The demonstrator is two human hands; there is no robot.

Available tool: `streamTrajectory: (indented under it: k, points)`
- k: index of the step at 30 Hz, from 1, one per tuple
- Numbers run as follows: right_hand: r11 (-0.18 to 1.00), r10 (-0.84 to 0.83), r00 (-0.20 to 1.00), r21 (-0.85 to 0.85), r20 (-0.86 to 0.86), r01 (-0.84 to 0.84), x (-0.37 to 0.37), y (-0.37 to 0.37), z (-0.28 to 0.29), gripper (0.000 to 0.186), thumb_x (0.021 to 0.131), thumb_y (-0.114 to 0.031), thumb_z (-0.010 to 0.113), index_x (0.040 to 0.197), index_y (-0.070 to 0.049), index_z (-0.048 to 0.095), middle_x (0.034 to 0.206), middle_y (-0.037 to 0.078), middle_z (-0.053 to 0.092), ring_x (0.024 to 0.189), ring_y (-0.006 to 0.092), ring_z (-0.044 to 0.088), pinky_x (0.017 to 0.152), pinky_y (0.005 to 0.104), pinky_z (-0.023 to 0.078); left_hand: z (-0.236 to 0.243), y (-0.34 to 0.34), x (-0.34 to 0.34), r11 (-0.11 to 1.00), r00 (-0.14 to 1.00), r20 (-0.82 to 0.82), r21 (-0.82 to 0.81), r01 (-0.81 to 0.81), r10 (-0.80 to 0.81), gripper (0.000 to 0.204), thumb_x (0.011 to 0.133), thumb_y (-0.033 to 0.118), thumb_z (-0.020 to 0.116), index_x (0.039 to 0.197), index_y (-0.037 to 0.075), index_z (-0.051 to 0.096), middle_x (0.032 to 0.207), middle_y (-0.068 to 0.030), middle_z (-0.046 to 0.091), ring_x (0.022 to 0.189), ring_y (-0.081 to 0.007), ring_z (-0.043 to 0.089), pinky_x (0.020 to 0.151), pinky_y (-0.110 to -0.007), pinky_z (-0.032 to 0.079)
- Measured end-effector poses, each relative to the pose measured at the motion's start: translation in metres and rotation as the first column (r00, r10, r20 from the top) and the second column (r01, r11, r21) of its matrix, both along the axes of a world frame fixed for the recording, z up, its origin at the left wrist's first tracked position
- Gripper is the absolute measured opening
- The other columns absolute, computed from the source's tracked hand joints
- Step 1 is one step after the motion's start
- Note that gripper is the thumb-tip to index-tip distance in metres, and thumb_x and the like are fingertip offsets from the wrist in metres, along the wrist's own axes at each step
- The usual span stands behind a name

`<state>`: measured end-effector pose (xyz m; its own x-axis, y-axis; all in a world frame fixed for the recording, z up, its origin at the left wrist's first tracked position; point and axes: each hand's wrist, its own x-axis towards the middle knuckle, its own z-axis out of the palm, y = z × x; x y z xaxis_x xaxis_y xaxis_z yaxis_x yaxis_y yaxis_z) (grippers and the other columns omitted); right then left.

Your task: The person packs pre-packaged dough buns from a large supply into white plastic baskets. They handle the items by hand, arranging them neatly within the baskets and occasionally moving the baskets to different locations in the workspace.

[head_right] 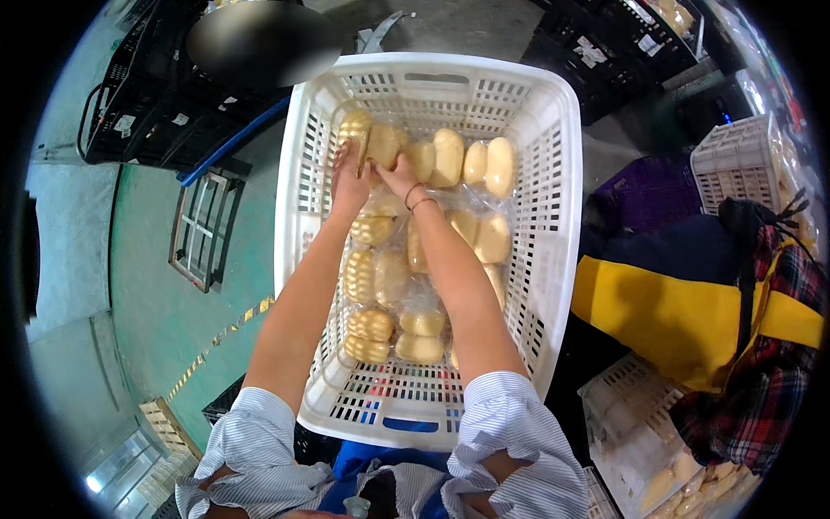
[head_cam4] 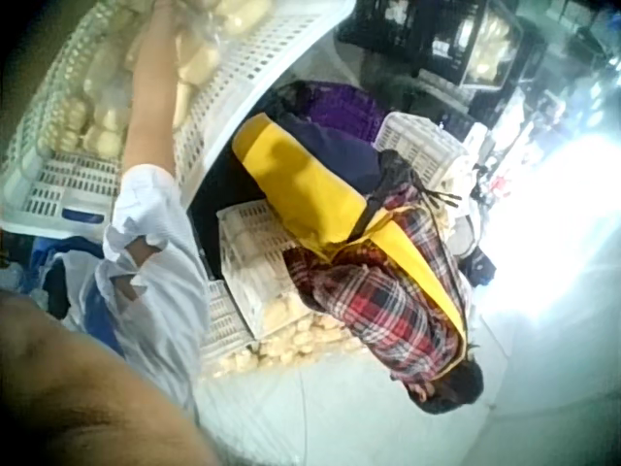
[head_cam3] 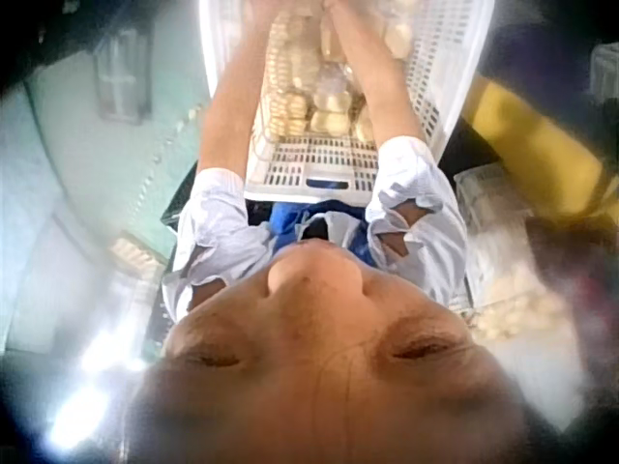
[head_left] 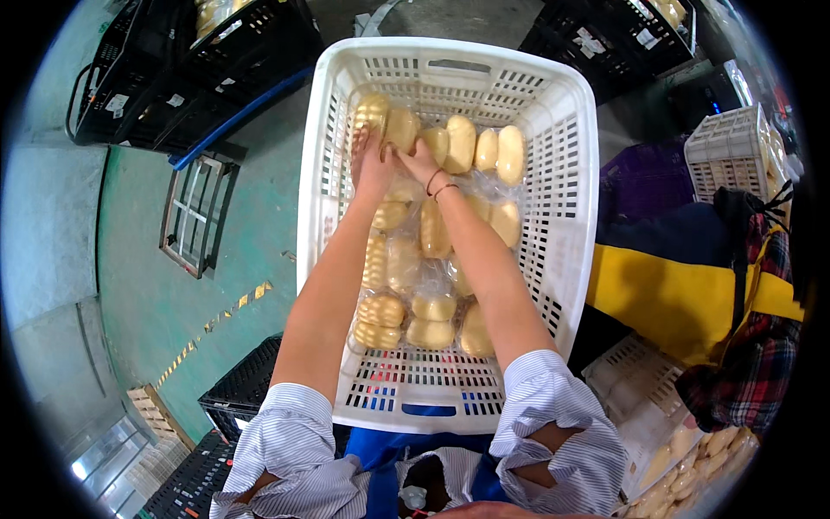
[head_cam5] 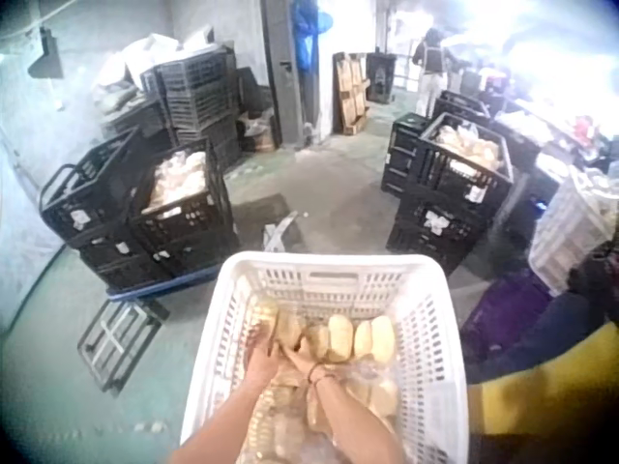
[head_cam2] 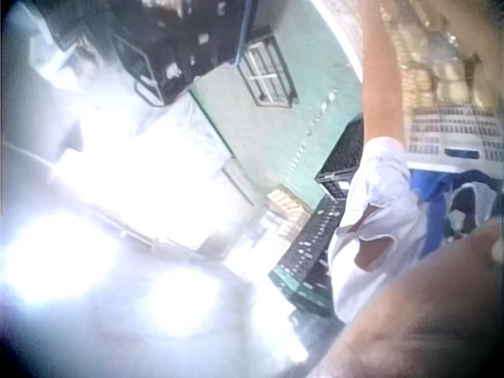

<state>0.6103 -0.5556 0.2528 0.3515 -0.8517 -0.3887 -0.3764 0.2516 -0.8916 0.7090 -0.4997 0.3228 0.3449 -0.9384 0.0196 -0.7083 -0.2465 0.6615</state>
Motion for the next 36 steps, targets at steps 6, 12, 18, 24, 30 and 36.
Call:
streamTrajectory:
  k: [6, 12, 18, 24, 30, 36]
  points:
    - [0.910, -0.274, 0.935, -0.376, -0.224, 0.176, -0.021, 0.023, 0.051, 0.032, 0.071, -0.029, 0.054, 0.085, -0.001, 0.049, 0.082, 0.019, 0.054, 0.074, 0.0318, 0.051, 0.064, 0.0350, 0.041, -0.044, 0.002, -0.008, 0.990, 0.935, 0.348, 0.144, 0.016, -0.066, 0.039, 0.077, 0.016, 0.045, 0.116, 0.014, 0.043, 0.132, -0.0106, 0.020, 0.121, -0.0273, 0.022, 0.096, -0.036, 0.024]
    - [0.861, 0.359, 0.897, -0.463, 0.256, -0.212, -0.109, 0.202, 0.158, 0.016, 0.076, -0.017, 0.050, 0.081, -0.002, 0.047, 0.070, 0.008, 0.047, 0.064, 0.0196, 0.046, 0.061, 0.0307, 0.041, -0.027, -0.026, 0.018, 0.876, 0.845, 0.291, 0.331, 0.351, -0.448, 0.043, 0.071, 0.024, 0.053, 0.109, 0.004, 0.046, 0.107, -0.0170, 0.049, 0.106, -0.0302, 0.041, 0.088, -0.039, 0.033]
    - [0.938, 0.136, 0.939, 0.264, 0.317, -0.225, -0.306, 0.349, 0.327, 0.039, 0.080, -0.022, 0.053, 0.109, 0.003, 0.044, 0.101, 0.013, 0.054, 0.092, 0.0170, 0.053, 0.074, 0.0265, 0.044, 0.135, 0.009, -0.047, 0.721, 0.719, -0.132, 0.044, 0.692, -0.682, 0.031, 0.080, 0.023, 0.048, 0.100, -0.001, 0.051, 0.093, -0.0155, 0.056, 0.086, -0.0262, 0.053, 0.076, -0.033, 0.040]
    - [0.928, -0.349, 0.883, -0.250, -0.313, 0.278, -0.527, 0.482, 0.476, 0.025, 0.084, -0.017, 0.045, 0.099, 0.001, 0.052, 0.087, 0.007, 0.059, 0.079, 0.0130, 0.055, 0.068, 0.0215, 0.043, 0.300, 0.173, -0.262, 0.081, 0.126, -0.611, 0.100, 0.992, -0.782, 0.026, 0.073, 0.003, 0.056, 0.098, -0.001, 0.052, 0.093, -0.0076, 0.057, 0.086, -0.0139, 0.053, 0.075, -0.026, 0.040]
    - [0.704, -0.672, 0.643, -0.586, -0.368, 0.400, -0.744, 0.610, 0.562, 0.022, 0.075, -0.016, 0.055, 0.092, -0.002, 0.055, 0.083, 0.007, 0.059, 0.077, 0.0123, 0.054, 0.070, 0.0248, 0.043, 0.378, 0.362, -0.484, -0.647, -0.516, -0.727, -0.131, 0.751, -0.452, 0.025, 0.077, 0.011, 0.053, 0.101, 0.002, 0.052, 0.096, -0.0083, 0.057, 0.090, -0.0143, 0.052, 0.081, -0.026, 0.038]
    - [0.298, -0.896, -0.299, -0.944, -0.328, 0.143, -0.978, 0.618, 0.618, 0.051, 0.065, -0.032, 0.063, 0.106, -0.005, 0.049, 0.105, 0.016, 0.049, 0.098, 0.0301, 0.046, 0.080, 0.0342, 0.040, 0.385, 0.434, -0.632, -0.257, -0.159, -0.898, -0.053, 0.965, -0.411, 0.030, 0.079, 0.014, 0.050, 0.105, -0.001, 0.048, 0.100, -0.0081, 0.055, 0.095, -0.0149, 0.049, 0.084, -0.027, 0.036]
